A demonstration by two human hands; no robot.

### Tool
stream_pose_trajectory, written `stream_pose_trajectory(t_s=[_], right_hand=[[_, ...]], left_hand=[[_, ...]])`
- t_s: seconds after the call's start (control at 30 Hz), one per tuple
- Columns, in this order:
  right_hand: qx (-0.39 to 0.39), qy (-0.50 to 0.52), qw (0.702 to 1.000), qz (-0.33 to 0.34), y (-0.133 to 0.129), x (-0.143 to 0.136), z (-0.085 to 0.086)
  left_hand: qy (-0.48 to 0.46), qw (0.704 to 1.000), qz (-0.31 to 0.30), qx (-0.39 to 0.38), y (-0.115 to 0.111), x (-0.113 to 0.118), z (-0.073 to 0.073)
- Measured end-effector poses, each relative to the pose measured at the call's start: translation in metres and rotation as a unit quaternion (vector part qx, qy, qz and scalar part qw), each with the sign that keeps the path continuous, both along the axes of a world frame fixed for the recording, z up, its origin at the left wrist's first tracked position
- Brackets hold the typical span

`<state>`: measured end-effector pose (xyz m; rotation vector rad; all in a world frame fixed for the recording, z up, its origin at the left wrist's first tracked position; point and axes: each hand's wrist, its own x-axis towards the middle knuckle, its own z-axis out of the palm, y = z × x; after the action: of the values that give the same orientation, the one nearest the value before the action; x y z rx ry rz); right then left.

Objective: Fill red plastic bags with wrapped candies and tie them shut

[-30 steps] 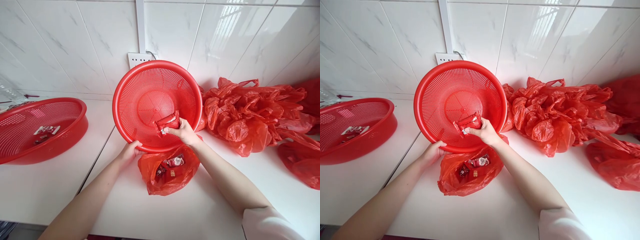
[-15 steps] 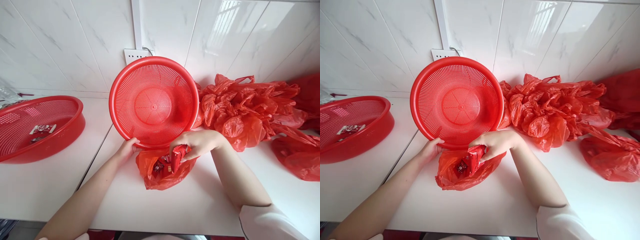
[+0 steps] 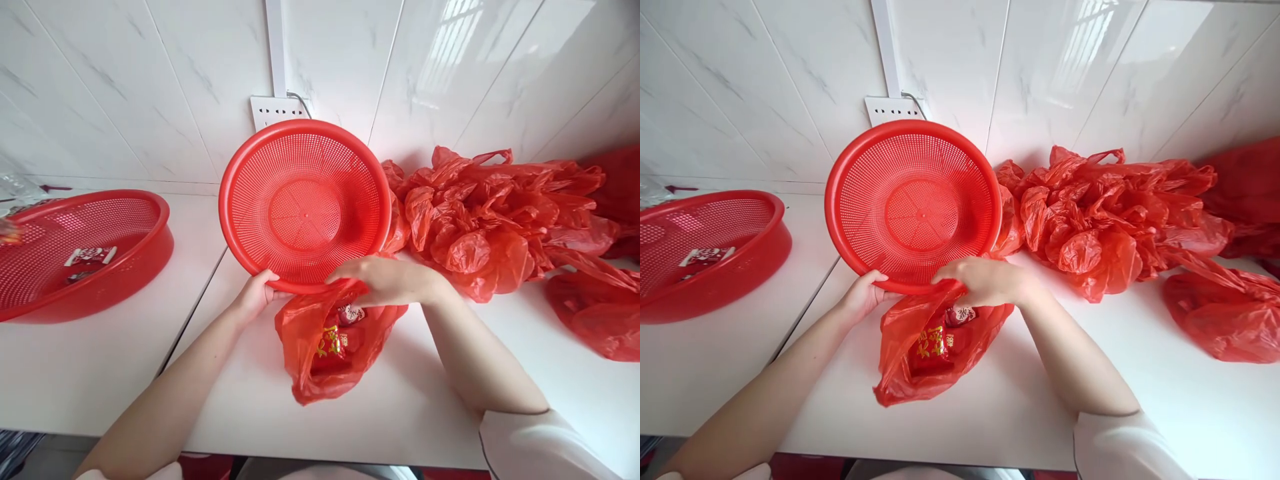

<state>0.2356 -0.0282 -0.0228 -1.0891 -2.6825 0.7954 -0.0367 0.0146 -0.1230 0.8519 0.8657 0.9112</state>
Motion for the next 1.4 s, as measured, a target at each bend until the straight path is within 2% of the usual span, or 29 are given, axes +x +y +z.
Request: stream_pose_trajectory(t_s=[0.1, 0.2, 0.37, 0.53, 0.67, 0.77, 0.9, 1.07, 1.23, 1.33, 1.4], right_hand=[[0.046, 0.023, 0.997, -0.064, 0.003, 0.011, 0.003], [0.124, 0.040, 0.983, -0.133, 0.011, 0.017, -0.003], [0.239, 0.038, 0.941, -0.235, 0.032, 0.018, -0.024], [0.278, 0.087, 0.909, -0.297, 0.050, 0.016, -0.046], [0.272, 0.125, 0.916, -0.267, 0.053, 0.014, -0.048], [0.259, 0.149, 0.927, -0.226, 0.050, 0.010, -0.042], [0.240, 0.157, 0.935, -0.209, 0.043, -0.001, -0.039], [0.229, 0.199, 0.927, -0.219, 0.039, -0.014, -0.044], [0.147, 0.213, 0.935, -0.241, 0.041, -0.025, -0.059], [0.087, 0.241, 0.940, -0.225, 0.043, -0.031, -0.065], [0.061, 0.256, 0.944, -0.199, 0.042, -0.029, -0.060]], left_hand=[[-0.003, 1.000, 0.020, -0.003, 0.001, -0.002, 0.000], [-0.013, 0.999, 0.042, -0.006, 0.002, -0.004, 0.003], [-0.011, 0.998, 0.055, -0.015, 0.008, -0.013, 0.007], [0.019, 0.997, 0.069, 0.010, 0.014, -0.025, 0.002], [0.002, 0.993, 0.106, 0.057, 0.019, -0.032, -0.004], [0.038, 0.978, 0.163, 0.124, 0.022, -0.036, -0.001], [0.125, 0.927, 0.264, 0.237, 0.023, -0.045, 0.015], [0.150, 0.894, 0.289, 0.308, 0.019, -0.058, 0.039], [0.197, 0.863, 0.359, 0.296, 0.020, -0.069, 0.047], [0.207, 0.864, 0.390, 0.243, 0.026, -0.076, 0.046], [0.218, 0.865, 0.400, 0.211, 0.029, -0.081, 0.044]])
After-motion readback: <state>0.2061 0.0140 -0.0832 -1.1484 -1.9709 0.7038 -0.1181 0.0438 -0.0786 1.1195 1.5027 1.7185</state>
